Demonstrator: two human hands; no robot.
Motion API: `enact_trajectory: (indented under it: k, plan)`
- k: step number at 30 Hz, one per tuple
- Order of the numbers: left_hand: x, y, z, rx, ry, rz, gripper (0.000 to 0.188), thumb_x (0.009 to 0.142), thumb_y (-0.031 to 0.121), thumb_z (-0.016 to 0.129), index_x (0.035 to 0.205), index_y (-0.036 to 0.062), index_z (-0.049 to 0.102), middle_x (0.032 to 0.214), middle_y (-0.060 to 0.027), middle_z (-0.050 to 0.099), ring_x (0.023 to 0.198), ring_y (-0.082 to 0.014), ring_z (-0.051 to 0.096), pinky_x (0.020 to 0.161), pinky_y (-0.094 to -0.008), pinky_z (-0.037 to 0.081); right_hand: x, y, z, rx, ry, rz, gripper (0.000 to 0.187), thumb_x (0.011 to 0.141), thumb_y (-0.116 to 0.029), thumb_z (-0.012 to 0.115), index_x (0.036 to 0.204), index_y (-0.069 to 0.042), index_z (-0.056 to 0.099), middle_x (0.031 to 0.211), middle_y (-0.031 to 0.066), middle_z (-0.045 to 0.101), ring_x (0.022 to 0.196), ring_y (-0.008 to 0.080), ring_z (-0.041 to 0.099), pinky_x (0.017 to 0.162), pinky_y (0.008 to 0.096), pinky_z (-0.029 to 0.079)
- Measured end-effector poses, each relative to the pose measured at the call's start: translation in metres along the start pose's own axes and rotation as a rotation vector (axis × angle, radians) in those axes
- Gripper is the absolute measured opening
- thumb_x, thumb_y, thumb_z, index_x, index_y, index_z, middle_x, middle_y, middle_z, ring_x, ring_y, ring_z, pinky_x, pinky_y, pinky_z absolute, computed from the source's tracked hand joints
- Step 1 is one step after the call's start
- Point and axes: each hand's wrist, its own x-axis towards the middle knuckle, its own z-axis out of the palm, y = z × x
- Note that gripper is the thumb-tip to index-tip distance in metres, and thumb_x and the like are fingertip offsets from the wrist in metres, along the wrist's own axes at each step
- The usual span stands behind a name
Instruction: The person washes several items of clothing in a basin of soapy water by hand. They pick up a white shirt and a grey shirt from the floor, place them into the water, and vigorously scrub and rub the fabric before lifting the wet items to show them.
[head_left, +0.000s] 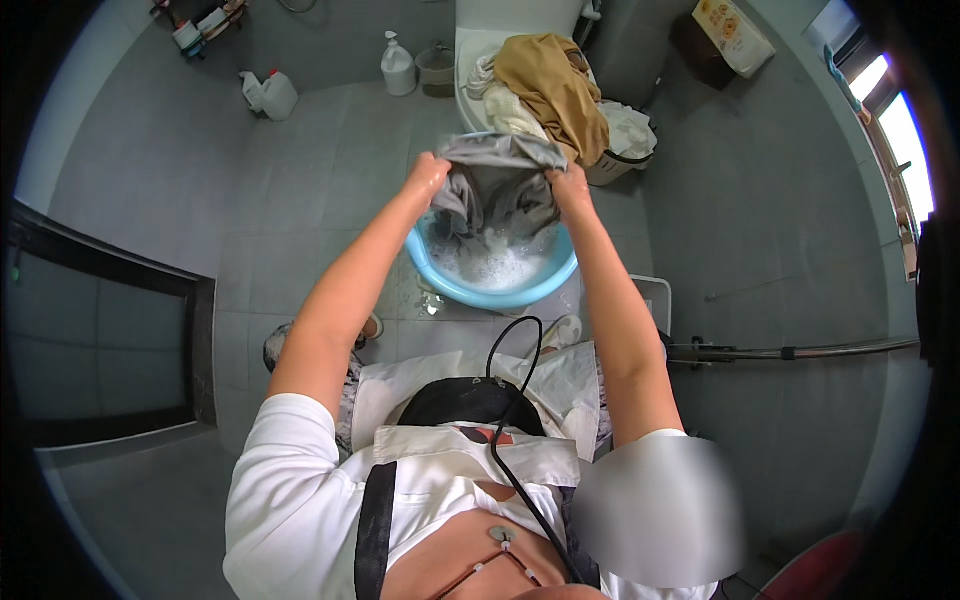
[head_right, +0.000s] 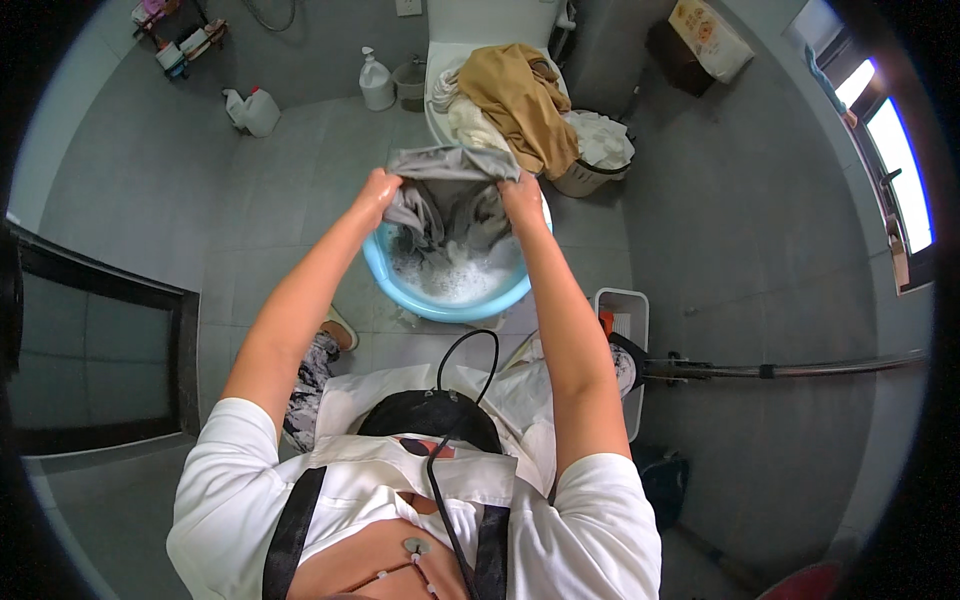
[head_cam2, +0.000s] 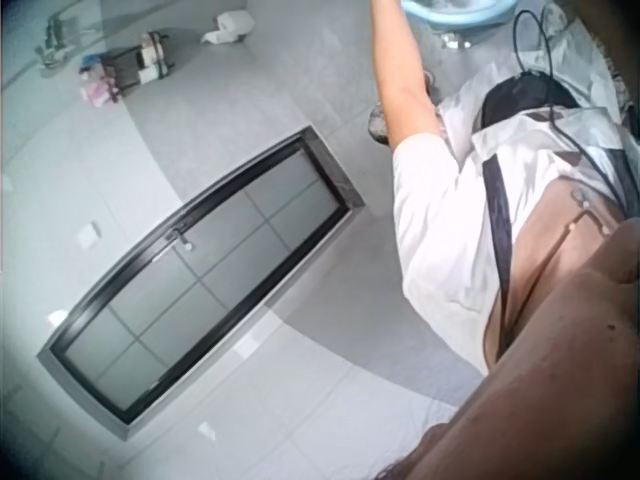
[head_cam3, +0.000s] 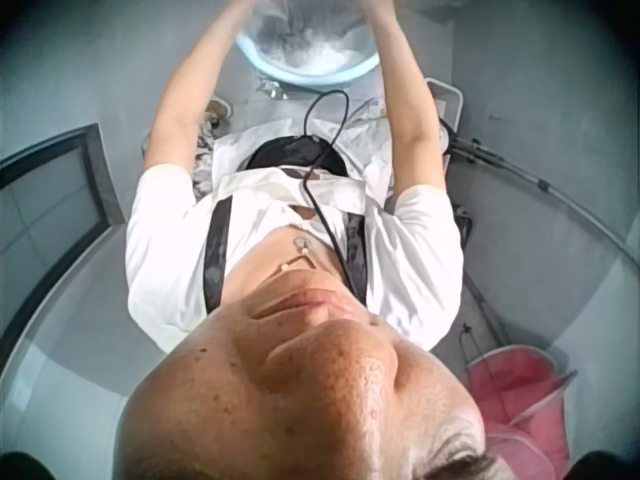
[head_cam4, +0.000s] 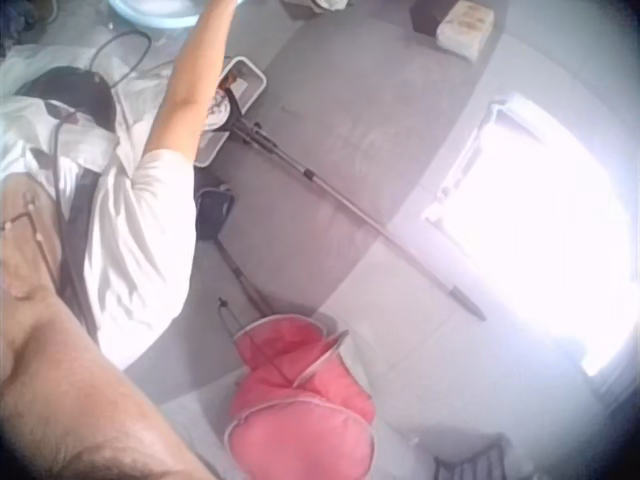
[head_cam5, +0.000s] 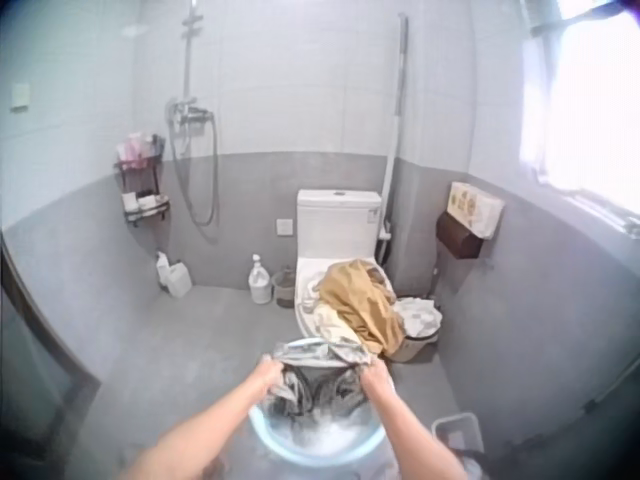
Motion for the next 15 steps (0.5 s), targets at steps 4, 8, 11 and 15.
enact_trajectory:
  k: [4, 8, 11, 15]
  plan:
    - [-0.004, 0.051, 0.0, -0.414, -0.191, -0.041, 0.028, 0.074, 0.012, 0.046, 0.095, -0.0063, 0.054, 0.087, -0.0133, 0.058, 0.08, -0.0228, 0.056, 0.07, -0.0363, 0.046, 0.019, -0.038, -0.003, 0.404, -0.056, -0.085, 0.035, 0.076, -0.007, 0.047, 0.109, 0.0, 0.05, 0.099, 0.0109, 0.055, 0.088, 0.0203, 0.051, 0.078, 0.0307, 0.04]
    - [-0.007, 0.096, -0.009, -0.799, -0.356, 0.029, 0.025, 0.08, 0.013, 0.044, 0.099, -0.0008, 0.055, 0.097, -0.0113, 0.058, 0.087, -0.0232, 0.056, 0.078, -0.0377, 0.046, 0.004, -0.108, -0.002, 0.633, -0.099, -0.121, 0.03, 0.077, -0.005, 0.044, 0.105, 0.0, 0.051, 0.096, 0.0129, 0.056, 0.087, 0.0228, 0.055, 0.077, 0.0338, 0.045]
    - [-0.024, 0.14, -0.017, -0.937, -0.423, 0.109, 0.028, 0.085, 0.014, 0.041, 0.106, -0.0001, 0.051, 0.107, -0.0104, 0.055, 0.098, -0.0216, 0.052, 0.088, -0.0354, 0.041, -0.005, -0.154, -0.008, 0.661, -0.076, -0.234, 0.024, 0.077, -0.003, 0.045, 0.099, 0.0, 0.053, 0.093, 0.0126, 0.058, 0.084, 0.024, 0.058, 0.077, 0.0358, 0.047]
    - [-0.04, 0.185, -0.036, -0.952, -0.408, 0.264, 0.028, 0.085, 0.015, 0.041, 0.106, -0.001, 0.051, 0.107, -0.0107, 0.055, 0.097, -0.0219, 0.052, 0.087, -0.0346, 0.042, -0.019, -0.208, -0.014, 0.681, -0.092, -0.434, 0.022, 0.077, -0.003, 0.045, 0.098, 0.0, 0.054, 0.091, 0.0125, 0.058, 0.082, 0.0238, 0.057, 0.075, 0.0339, 0.048]
